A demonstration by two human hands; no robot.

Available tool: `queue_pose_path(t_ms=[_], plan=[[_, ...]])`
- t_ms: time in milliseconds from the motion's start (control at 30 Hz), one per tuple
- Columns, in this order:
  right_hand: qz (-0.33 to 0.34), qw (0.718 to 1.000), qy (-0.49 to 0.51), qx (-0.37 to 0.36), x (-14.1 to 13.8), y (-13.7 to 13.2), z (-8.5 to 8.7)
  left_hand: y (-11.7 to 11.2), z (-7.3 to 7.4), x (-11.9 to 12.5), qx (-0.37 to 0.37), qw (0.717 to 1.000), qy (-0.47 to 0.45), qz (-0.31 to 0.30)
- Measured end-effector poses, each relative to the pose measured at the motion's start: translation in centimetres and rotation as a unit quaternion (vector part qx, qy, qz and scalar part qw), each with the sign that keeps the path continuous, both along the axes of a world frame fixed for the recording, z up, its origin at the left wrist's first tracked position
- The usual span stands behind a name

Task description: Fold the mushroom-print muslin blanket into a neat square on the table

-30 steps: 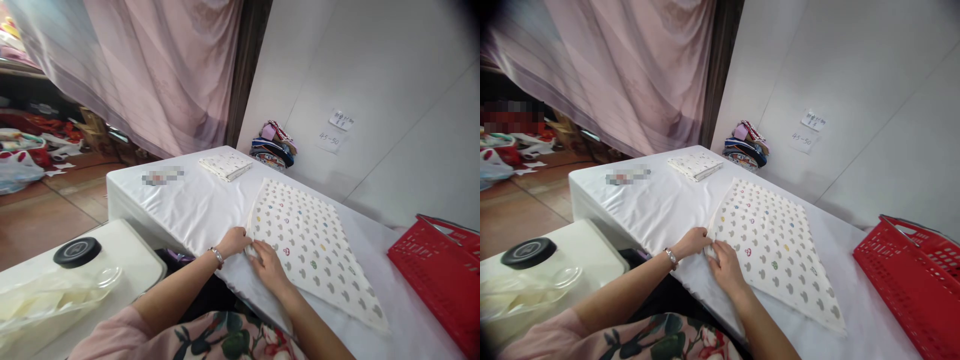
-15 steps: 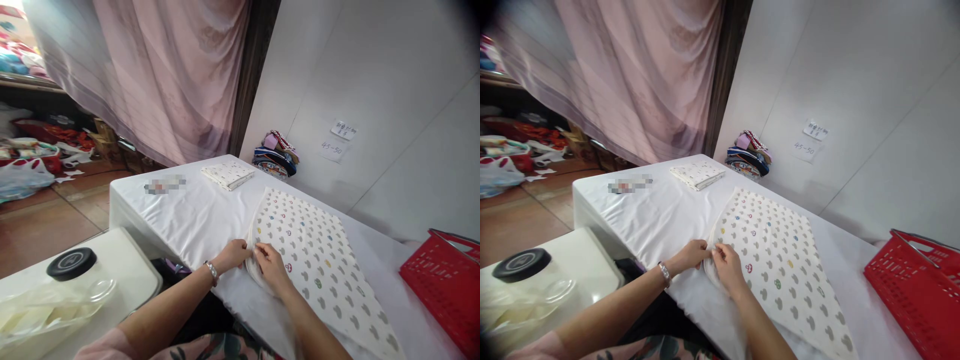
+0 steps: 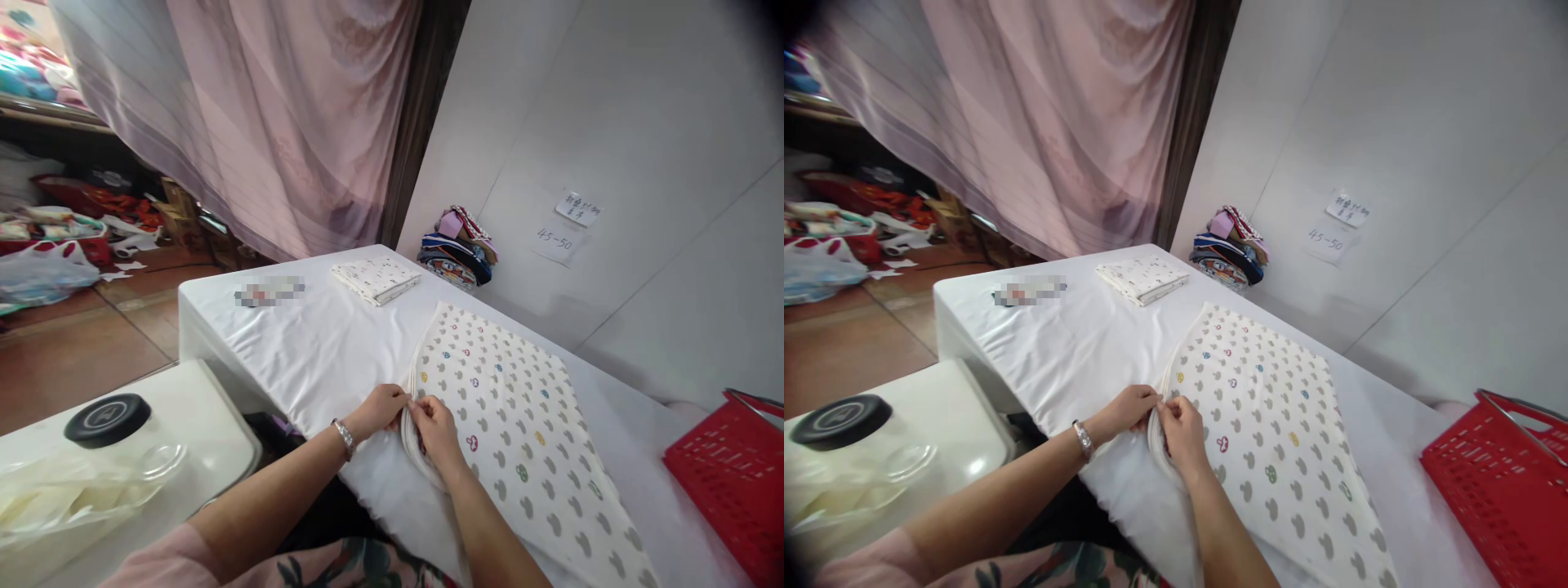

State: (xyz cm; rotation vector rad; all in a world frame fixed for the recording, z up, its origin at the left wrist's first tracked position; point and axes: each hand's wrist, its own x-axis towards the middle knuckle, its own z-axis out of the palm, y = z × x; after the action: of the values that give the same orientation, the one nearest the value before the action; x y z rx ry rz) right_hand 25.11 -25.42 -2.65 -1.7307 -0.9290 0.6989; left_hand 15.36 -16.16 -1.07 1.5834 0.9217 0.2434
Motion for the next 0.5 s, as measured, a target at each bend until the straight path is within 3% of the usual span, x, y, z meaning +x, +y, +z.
queue_pose_path(t_ms=[500], plan=[[0.009,0.997,0.075,0.023,0.72,-0.03,-0.99,-0.13,-0.03,-0.15,0.017,1.0,0.014,-0.005]])
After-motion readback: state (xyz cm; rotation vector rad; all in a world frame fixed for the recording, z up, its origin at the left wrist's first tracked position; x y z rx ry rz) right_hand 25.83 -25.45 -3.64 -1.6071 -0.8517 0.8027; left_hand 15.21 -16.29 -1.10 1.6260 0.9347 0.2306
